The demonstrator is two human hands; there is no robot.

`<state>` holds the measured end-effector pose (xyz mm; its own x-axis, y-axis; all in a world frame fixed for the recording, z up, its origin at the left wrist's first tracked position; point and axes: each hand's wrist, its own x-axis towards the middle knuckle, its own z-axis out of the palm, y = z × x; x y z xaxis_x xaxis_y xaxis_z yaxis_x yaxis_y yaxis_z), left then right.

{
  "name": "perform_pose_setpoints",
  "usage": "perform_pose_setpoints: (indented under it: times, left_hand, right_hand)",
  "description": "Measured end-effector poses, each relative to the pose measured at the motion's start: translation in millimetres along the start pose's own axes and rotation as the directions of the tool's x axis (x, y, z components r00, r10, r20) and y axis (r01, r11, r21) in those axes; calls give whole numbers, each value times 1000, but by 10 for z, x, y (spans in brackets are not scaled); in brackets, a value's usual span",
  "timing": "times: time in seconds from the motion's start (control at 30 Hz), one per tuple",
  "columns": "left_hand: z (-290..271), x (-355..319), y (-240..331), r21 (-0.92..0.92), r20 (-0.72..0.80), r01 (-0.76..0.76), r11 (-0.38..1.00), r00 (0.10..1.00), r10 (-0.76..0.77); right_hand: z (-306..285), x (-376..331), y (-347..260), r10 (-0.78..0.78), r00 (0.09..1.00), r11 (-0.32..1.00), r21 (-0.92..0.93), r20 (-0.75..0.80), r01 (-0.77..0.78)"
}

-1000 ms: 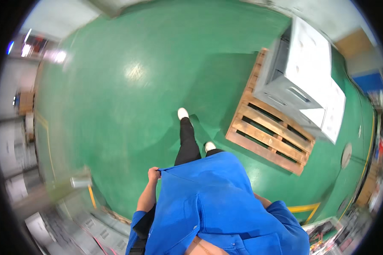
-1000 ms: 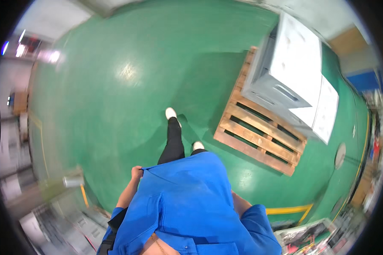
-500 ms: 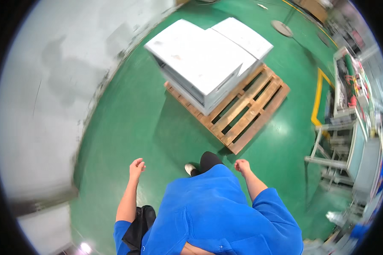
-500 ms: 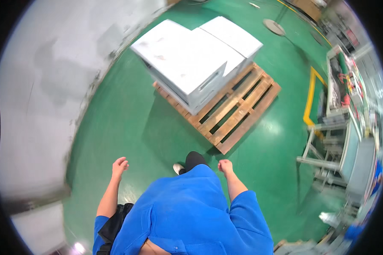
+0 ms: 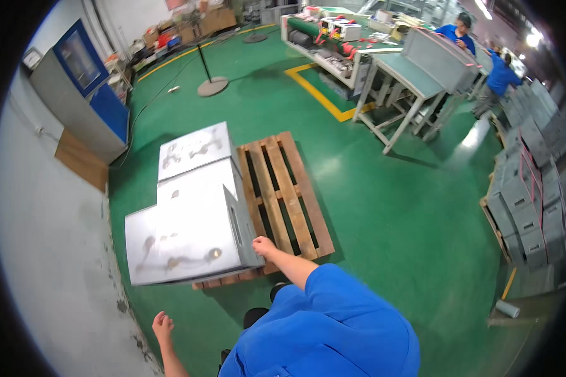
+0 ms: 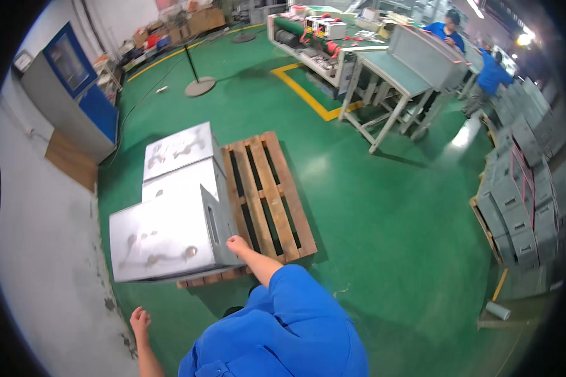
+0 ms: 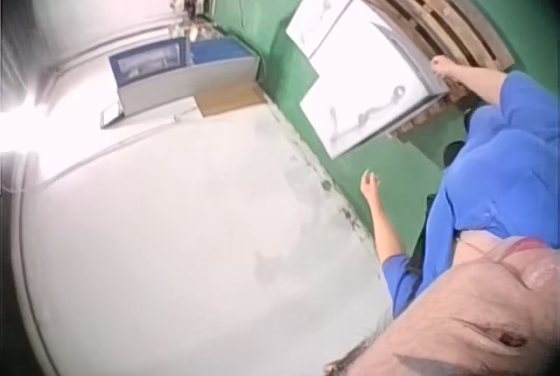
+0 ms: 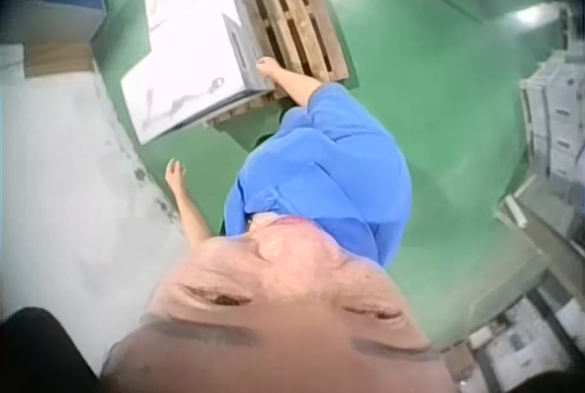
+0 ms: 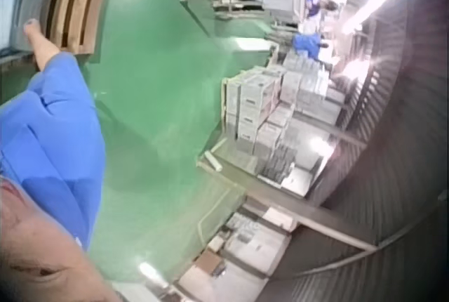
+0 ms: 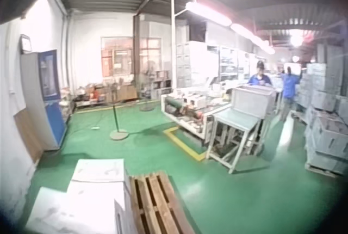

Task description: Applying red protective tape to the edges of metal cabinet enclosures.

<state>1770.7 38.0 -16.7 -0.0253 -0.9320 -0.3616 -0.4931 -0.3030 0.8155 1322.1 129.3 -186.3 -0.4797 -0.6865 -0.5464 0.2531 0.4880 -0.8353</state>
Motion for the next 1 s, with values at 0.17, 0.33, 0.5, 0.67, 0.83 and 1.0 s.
perform_pose_setpoints:
  times: [0.17,0.33,0.5,0.67,0.83,1.0]
  left_hand:
    - [-159,1252,164,39,18,-75,996,997,75]
    - [-142,2770,78,217,26,-332,918,942,335]
    - [-9,3511,277,349,32,-326,879,941,337]
    - [-126,4104,207,250,157,-271,930,959,237]
    - [-477,4291,103,-42,573,182,982,810,-126]
    - [-433,4016,90,-129,594,202,971,800,-88]
  right_hand:
    - [406,249,-430,-69,978,992,-120,-196,46]
    - [595,620,-556,-103,993,995,-22,-55,102]
    - [724,630,-552,-42,978,965,246,-202,92]
    - [772,292,-689,105,971,954,297,-214,-37]
    - [832,130,-731,113,964,940,341,-241,-25]
    - [855,174,-713,104,940,969,244,-325,-23]
